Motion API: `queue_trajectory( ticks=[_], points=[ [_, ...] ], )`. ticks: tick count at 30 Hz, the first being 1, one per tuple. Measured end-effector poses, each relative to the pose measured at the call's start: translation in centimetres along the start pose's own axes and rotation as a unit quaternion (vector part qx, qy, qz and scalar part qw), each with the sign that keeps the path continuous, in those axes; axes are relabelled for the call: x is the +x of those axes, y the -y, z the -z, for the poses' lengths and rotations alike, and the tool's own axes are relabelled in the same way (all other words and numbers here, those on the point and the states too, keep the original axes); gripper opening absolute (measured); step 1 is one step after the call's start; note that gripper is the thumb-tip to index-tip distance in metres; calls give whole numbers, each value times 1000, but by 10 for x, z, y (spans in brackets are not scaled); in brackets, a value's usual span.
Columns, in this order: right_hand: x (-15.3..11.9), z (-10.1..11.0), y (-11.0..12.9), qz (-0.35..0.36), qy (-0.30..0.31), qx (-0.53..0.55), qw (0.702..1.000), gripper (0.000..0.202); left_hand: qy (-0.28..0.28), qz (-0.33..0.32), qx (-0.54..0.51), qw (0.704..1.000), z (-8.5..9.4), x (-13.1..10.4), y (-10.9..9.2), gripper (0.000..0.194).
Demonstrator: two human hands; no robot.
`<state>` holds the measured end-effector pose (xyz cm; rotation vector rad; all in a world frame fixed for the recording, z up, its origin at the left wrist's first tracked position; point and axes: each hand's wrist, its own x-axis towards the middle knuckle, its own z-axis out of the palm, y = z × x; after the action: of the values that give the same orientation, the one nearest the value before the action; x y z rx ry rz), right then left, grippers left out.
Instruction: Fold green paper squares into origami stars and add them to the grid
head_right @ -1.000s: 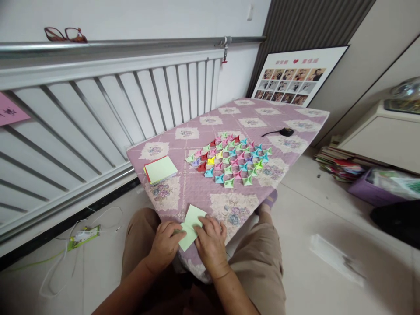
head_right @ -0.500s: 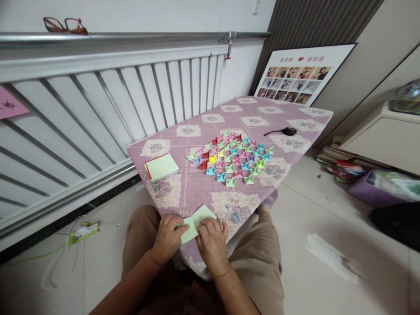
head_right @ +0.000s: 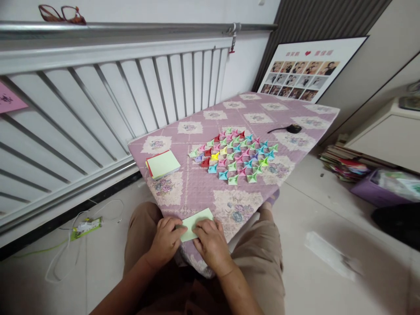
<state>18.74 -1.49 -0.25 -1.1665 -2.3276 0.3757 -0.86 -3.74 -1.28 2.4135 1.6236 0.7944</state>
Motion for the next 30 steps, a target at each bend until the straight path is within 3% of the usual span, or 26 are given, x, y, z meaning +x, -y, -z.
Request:
queue_trajectory(
  ticks=[6, 11, 17, 30],
  points=[
    [-5, -5, 6, -27, -20, 1, 999, 6, 6, 49, -29, 998, -1, -3, 4, 23],
    [-6, -10, 13, -68, -62, -9, 996, 15, 20, 141, -55, 988, 2, -1, 8, 10],
    [0, -10, 17, -122, -57, -29, 990, 25, 78, 205, -84, 972, 10, 10, 11, 9],
    [6, -12, 17, -176, -30, -113, 977, 27, 124, 208, -103, 965, 17, 24, 22, 13]
  ],
)
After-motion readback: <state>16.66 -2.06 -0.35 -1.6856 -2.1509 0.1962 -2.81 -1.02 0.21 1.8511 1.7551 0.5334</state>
